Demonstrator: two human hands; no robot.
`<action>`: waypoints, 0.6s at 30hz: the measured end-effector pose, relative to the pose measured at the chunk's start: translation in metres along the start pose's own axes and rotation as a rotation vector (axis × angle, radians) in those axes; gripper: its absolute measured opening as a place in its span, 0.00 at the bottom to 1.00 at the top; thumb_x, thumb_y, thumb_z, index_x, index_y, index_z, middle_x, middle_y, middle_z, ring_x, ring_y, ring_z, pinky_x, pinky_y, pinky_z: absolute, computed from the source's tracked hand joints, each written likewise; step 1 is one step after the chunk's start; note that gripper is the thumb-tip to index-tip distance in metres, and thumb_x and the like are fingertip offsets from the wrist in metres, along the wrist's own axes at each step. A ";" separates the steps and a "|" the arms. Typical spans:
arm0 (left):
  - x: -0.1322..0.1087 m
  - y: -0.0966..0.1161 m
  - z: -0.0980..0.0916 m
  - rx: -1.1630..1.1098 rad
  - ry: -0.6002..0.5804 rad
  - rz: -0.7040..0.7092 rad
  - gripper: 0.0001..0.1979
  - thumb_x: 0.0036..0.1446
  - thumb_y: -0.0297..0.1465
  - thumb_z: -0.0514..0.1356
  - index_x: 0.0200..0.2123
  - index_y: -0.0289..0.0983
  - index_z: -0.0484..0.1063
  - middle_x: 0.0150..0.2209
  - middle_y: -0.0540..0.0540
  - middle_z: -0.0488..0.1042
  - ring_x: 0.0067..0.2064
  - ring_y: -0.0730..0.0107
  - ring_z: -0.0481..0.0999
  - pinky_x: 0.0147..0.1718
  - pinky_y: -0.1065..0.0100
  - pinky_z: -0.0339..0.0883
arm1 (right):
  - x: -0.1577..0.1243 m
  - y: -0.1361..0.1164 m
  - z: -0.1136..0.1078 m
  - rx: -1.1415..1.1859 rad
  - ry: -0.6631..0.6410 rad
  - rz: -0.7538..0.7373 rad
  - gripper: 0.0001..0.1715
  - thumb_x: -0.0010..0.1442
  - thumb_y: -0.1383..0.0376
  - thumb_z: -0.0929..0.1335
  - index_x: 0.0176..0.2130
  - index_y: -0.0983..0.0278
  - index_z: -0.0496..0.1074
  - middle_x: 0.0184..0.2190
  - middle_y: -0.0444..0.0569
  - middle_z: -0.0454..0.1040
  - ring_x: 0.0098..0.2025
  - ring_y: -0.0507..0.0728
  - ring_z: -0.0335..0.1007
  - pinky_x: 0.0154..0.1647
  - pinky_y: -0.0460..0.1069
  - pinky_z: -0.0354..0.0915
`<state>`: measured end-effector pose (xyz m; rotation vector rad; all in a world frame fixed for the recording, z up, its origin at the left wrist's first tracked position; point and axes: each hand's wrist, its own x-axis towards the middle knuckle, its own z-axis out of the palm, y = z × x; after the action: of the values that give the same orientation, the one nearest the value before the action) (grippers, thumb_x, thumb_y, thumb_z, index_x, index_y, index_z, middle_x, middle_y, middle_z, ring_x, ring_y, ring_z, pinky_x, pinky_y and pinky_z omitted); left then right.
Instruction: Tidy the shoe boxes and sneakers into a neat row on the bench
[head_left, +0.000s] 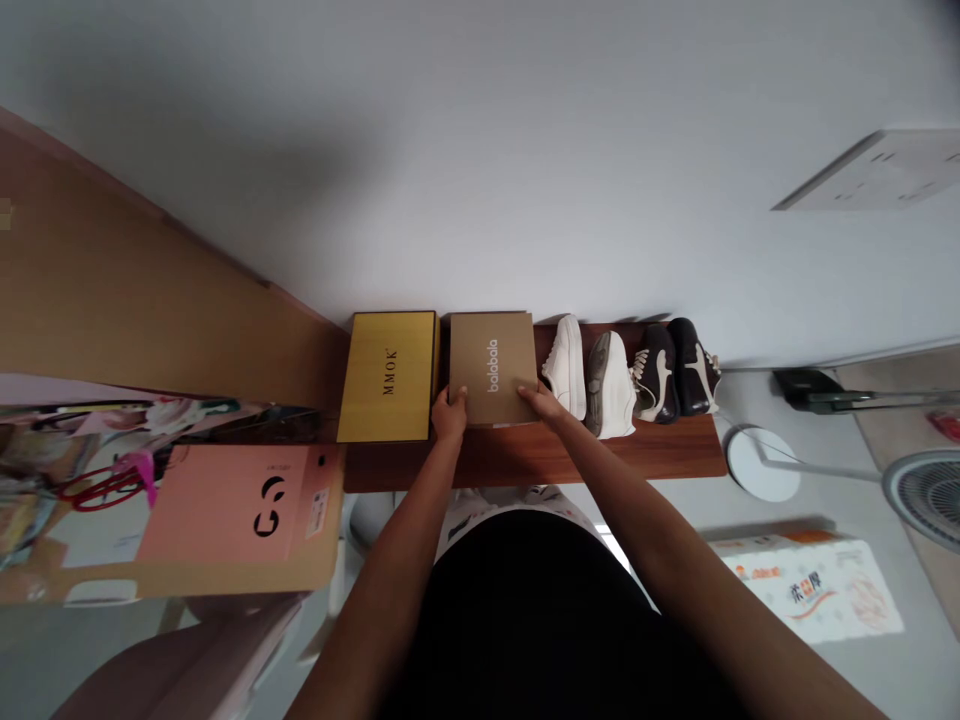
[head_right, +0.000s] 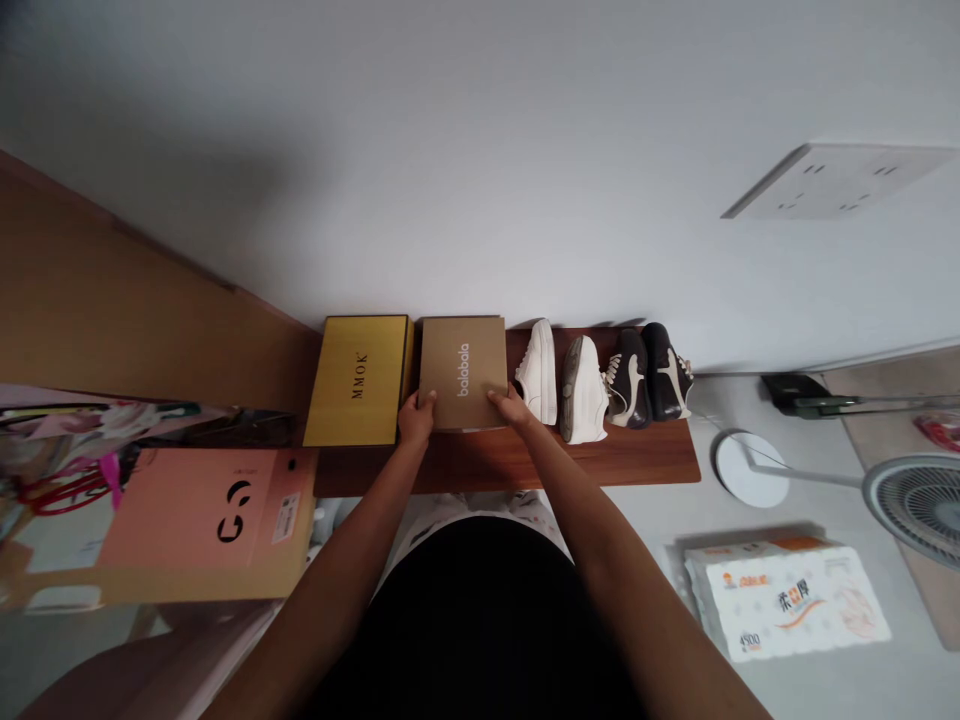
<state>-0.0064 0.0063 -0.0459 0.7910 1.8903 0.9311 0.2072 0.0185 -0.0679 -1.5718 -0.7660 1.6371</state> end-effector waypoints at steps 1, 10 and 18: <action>0.000 -0.001 0.000 0.014 0.012 0.009 0.24 0.58 0.41 0.65 0.55 0.36 0.76 0.52 0.36 0.80 0.56 0.53 0.78 0.57 0.58 0.67 | 0.000 0.001 0.001 0.002 0.006 -0.009 0.34 0.51 0.54 0.73 0.54 0.63 0.70 0.50 0.53 0.79 0.52 0.62 0.75 0.61 0.60 0.66; -0.015 0.016 -0.005 0.130 0.041 0.031 0.29 0.60 0.40 0.63 0.61 0.33 0.70 0.61 0.31 0.72 0.66 0.50 0.67 0.65 0.58 0.57 | -0.020 -0.004 0.002 -0.264 0.060 -0.143 0.35 0.55 0.48 0.72 0.56 0.62 0.71 0.51 0.54 0.79 0.57 0.64 0.72 0.64 0.62 0.63; -0.096 0.033 0.039 0.055 -0.211 0.239 0.29 0.65 0.38 0.60 0.66 0.38 0.63 0.68 0.37 0.63 0.70 0.55 0.60 0.69 0.57 0.53 | -0.092 -0.002 -0.090 -0.254 0.319 -0.222 0.36 0.54 0.45 0.71 0.55 0.62 0.74 0.54 0.59 0.77 0.56 0.67 0.73 0.59 0.64 0.68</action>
<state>0.0751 -0.0426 0.0079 1.1223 1.6683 0.9031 0.2962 -0.0631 -0.0216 -1.7961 -0.9626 1.1291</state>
